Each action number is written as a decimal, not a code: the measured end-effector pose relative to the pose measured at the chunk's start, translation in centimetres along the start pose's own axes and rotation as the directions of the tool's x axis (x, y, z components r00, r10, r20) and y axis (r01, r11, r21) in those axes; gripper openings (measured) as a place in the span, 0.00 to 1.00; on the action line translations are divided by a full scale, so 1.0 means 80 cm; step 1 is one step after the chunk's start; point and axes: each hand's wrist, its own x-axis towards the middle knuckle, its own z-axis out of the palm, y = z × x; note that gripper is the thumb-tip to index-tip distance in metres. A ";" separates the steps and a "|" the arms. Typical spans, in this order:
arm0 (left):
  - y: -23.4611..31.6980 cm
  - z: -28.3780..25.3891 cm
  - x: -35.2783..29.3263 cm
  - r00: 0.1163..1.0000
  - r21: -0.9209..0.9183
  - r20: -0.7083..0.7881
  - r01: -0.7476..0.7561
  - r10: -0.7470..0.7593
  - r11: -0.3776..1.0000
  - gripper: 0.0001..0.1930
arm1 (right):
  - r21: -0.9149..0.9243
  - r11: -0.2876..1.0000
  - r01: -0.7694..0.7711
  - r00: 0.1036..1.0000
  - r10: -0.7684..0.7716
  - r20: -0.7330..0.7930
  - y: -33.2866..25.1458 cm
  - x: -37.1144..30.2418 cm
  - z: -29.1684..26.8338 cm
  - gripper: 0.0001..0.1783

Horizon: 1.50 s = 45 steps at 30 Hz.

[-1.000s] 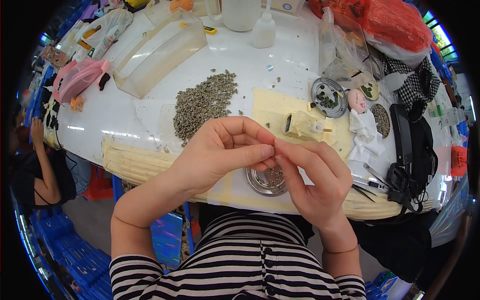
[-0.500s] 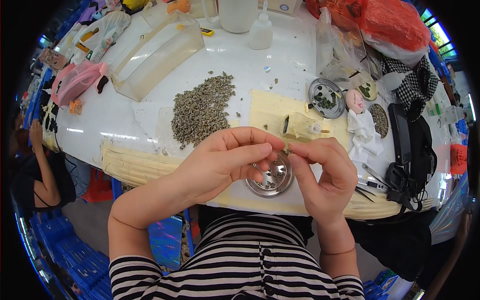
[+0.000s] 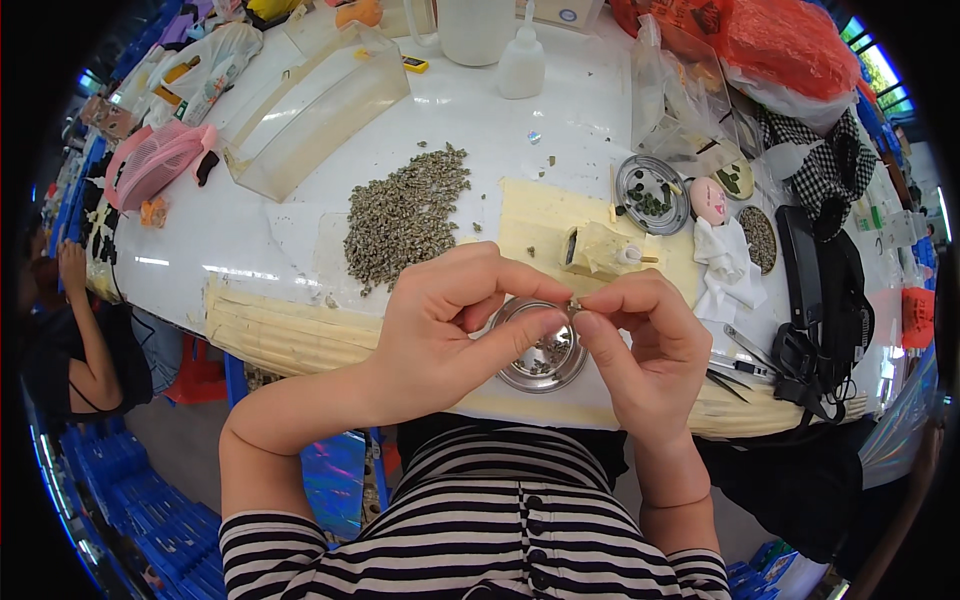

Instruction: The person picks up small metal components from a table, fits them together by hand, and places the assembled units into a small metal dish.

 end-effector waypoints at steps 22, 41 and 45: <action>-0.012 0.007 -0.001 0.882 0.344 -0.064 -0.419 0.466 0.840 0.13 | 0.325 0.877 -0.354 0.930 0.292 0.225 0.001 -0.005 -0.003 0.05; -0.008 0.009 0.001 0.897 0.350 -0.136 -0.353 0.420 0.868 0.10 | 0.263 0.940 -0.219 0.973 0.191 0.127 0.001 -0.006 -0.002 0.06; -0.009 0.011 0.001 0.892 0.334 -0.149 -0.362 0.427 0.870 0.10 | 0.248 0.939 -0.238 0.968 0.208 0.141 0.000 -0.007 -0.002 0.07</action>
